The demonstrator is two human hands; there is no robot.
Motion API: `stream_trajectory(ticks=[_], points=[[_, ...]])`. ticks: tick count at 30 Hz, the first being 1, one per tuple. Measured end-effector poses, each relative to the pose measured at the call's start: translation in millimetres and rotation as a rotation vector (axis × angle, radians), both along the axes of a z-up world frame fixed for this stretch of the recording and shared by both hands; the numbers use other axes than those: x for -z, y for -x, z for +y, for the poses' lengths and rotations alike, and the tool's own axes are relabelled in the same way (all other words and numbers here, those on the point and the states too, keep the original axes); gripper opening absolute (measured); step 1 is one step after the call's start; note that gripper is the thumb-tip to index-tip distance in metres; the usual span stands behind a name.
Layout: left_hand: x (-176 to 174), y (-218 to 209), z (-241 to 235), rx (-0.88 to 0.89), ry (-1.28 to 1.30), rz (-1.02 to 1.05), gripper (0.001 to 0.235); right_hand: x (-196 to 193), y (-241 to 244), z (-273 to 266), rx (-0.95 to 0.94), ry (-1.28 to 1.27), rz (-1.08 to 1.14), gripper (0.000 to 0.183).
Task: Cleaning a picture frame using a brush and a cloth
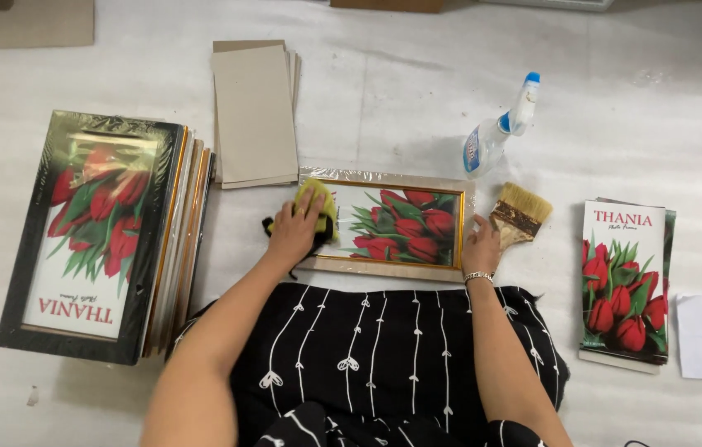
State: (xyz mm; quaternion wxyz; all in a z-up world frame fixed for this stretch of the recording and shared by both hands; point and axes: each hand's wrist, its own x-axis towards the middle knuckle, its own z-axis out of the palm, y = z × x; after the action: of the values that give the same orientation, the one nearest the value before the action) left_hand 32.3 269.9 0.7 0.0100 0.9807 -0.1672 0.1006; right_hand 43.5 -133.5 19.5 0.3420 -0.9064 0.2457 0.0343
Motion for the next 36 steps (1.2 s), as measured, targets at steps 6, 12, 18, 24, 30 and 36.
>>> stream_trajectory(ticks=[6, 12, 18, 24, 30, 36], points=[[24, -68, -18, -0.224, 0.05, -0.072, 0.072, 6, 5, -3, -0.035, 0.072, 0.025, 0.033], [-4, 5, -45, 0.003, 0.054, 0.079, 0.056, 22, 3, -8, -0.025, 0.097, 0.012, 0.033], [-1, 53, -65, 0.286, 0.067, 0.04, 0.061, 29, 2, -9, -0.031, 0.099, 0.003, 0.034], [21, -45, -85, 0.212, 0.009, -0.176, 0.056, 29, 2, -8, 0.009, 0.06, -0.002, 0.034], [3, -53, -140, -0.062, 0.164, -0.144, 0.058, 27, 1, -7, -0.023, 0.098, 0.005, 0.034], [-9, 27, -168, 0.291, 0.2, -0.111, 0.032, 23, 0, -6, -0.014, 0.061, 0.024, 0.033]])
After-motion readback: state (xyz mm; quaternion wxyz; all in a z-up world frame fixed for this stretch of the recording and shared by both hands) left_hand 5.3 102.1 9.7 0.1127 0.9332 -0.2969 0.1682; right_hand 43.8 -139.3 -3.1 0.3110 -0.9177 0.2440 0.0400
